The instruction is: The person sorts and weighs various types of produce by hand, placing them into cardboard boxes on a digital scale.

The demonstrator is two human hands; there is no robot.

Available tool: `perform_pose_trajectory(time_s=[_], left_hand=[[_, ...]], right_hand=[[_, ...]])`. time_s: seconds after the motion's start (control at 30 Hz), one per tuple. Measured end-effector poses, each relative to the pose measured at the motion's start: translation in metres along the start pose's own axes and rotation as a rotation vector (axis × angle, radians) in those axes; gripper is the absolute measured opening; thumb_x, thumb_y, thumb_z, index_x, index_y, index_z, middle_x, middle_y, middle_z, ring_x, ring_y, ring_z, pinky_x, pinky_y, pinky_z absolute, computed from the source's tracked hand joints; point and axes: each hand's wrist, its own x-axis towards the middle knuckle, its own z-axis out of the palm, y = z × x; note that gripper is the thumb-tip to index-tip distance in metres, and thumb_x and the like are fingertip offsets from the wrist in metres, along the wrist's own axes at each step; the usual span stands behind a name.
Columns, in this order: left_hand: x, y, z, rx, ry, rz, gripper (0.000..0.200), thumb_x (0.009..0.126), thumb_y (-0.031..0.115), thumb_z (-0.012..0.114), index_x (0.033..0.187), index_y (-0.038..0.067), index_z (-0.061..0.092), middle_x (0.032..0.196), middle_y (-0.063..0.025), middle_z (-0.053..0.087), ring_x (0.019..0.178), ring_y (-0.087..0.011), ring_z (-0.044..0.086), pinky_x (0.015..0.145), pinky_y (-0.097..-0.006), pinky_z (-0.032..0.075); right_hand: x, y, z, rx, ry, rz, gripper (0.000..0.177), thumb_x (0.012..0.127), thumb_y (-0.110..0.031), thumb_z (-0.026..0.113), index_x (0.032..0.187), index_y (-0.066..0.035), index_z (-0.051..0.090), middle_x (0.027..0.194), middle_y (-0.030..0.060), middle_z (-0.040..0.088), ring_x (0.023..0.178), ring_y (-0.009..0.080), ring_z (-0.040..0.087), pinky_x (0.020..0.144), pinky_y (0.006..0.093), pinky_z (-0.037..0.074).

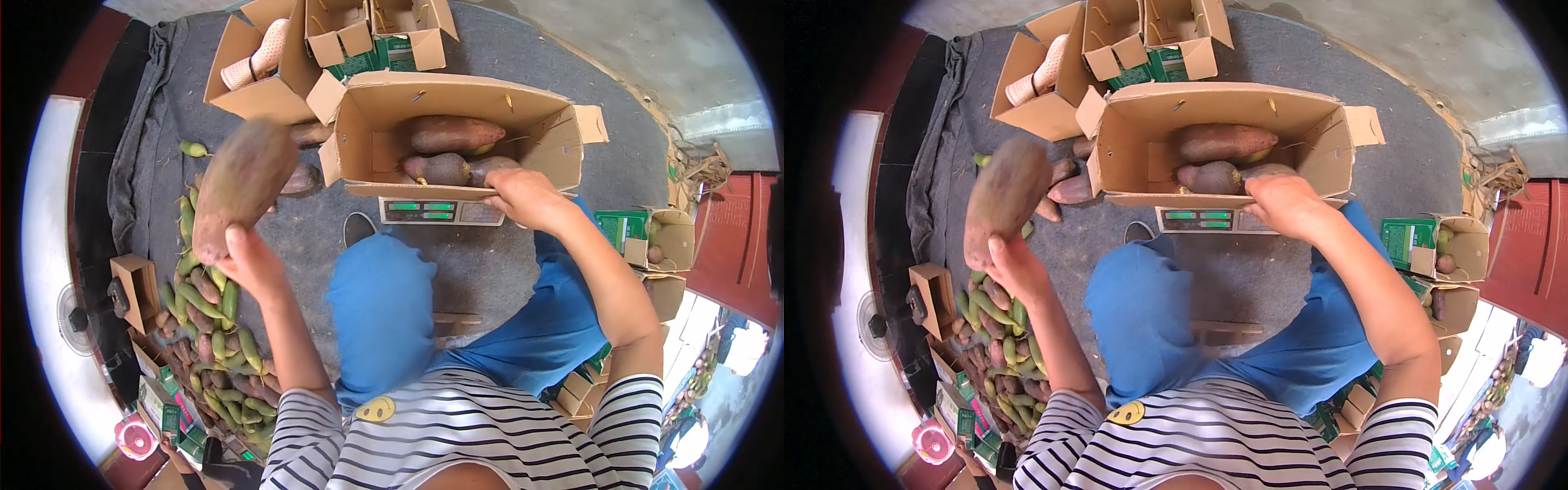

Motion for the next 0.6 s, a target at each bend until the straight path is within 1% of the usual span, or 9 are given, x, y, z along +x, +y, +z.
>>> perform_pose_trajectory(time_s=[0.07,0.1,0.13,0.23,0.3,0.37,0.43,0.5,0.6], left_hand=[[-0.004,0.003,0.029,0.157,-0.158,0.006,0.056,0.076,0.012,0.067,0.124,-0.007,0.043,0.123,-0.0147,0.051,0.104,-0.0204,0.056,0.09,-0.0346,0.046],[-0.005,-0.003,0.031,0.307,-0.348,0.016,0.053,0.075,0.011,0.068,0.121,-0.005,0.047,0.12,-0.0134,0.053,0.105,-0.0195,0.055,0.089,-0.0337,0.046],[-0.016,0.007,0.063,0.26,-0.371,0.012,0.051,0.073,0.014,0.073,0.117,-0.003,0.052,0.113,-0.0115,0.056,0.104,-0.0187,0.056,0.089,-0.0329,0.046],[-0.019,-0.009,0.088,0.808,-0.719,0.396,0.056,0.071,0.019,0.076,0.117,-0.001,0.052,0.108,-0.0145,0.057,0.102,-0.0282,0.057,0.086,-0.035,0.045],[-0.022,-0.006,0.083,0.787,-0.798,0.274,0.047,0.08,0.018,0.07,0.12,0.0,0.052,0.113,-0.0119,0.057,0.103,-0.0214,0.057,0.088,-0.0334,0.045],[-0.022,-0.005,0.066,0.637,-0.675,0.143,0.037,0.087,0.014,0.062,0.119,0.0,0.052,0.112,-0.011,0.058,0.102,-0.0194,0.057,0.086,-0.0322,0.046],[-0.02,-0.019,0.044,0.514,-0.528,-0.015,0.032,0.087,0.015,0.061,0.114,0.0,0.054,0.101,-0.0108,0.06,0.093,-0.0202,0.059,0.081,-0.032,0.047],[-0.017,-0.055,0.009,0.657,-0.552,-0.049,0.03,0.085,0.014,0.062,0.111,0.001,0.055,0.098,-0.0132,0.061,0.09,-0.0254,0.061,0.079,-0.034,0.048],[-0.02,-0.099,-0.038,1.24,-0.778,0.053,0.03,0.08,0.015,0.064,0.106,0.002,0.055,0.105,-0.0185,0.058,0.098,-0.0374,0.056,0.084,-0.0418,0.046]], right_hand=[[-0.001,0.0,-0.002,-0.009,0.005,0.001,0.02,0.085,-0.021,0.06,0.09,-0.003,0.054,0.088,0.0174,0.06,0.088,0.0375,0.057,0.074,0.0474,0.045],[-0.001,0.001,-0.001,-0.006,-0.001,0.003,0.02,0.085,-0.021,0.06,0.091,-0.003,0.054,0.089,0.0178,0.06,0.088,0.0379,0.057,0.074,0.0475,0.045],[-0.001,0.002,-0.001,-0.004,-0.006,0.002,0.02,0.085,-0.021,0.06,0.091,-0.003,0.054,0.089,0.0182,0.06,0.088,0.0382,0.057,0.074,0.0477,0.045],[0.003,0.001,-0.002,0.004,-0.024,-0.01,0.02,0.085,-0.02,0.059,0.092,-0.002,0.054,0.09,0.0192,0.06,0.089,0.039,0.057,0.075,0.0479,0.045],[0.003,0.0,-0.005,0.0,-0.03,-0.013,0.02,0.085,-0.02,0.059,0.092,-0.002,0.054,0.09,0.0196,0.06,0.09,0.0391,0.057,0.076,0.0479,0.045],[0.002,-0.002,-0.005,-0.006,-0.03,-0.011,0.022,0.085,-0.021,0.059,0.09,-0.001,0.054,0.09,0.0199,0.061,0.091,0.0386,0.057,0.077,0.0476,0.045],[0.0,-0.004,-0.008,-0.003,-0.057,-0.011,0.021,0.085,-0.021,0.059,0.09,-0.001,0.053,0.089,0.0196,0.061,0.091,0.0386,0.057,0.077,0.0478,0.045],[0.002,-0.005,-0.008,0.003,-0.068,-0.019,0.02,0.085,-0.02,0.059,0.091,-0.001,0.053,0.089,0.0195,0.06,0.09,0.0391,0.057,0.076,0.048,0.045],[0.001,-0.006,-0.006,0.015,-0.065,-0.025,0.019,0.084,-0.018,0.06,0.092,-0.002,0.053,0.088,0.0193,0.06,0.088,0.0396,0.057,0.074,0.0482,0.045]])
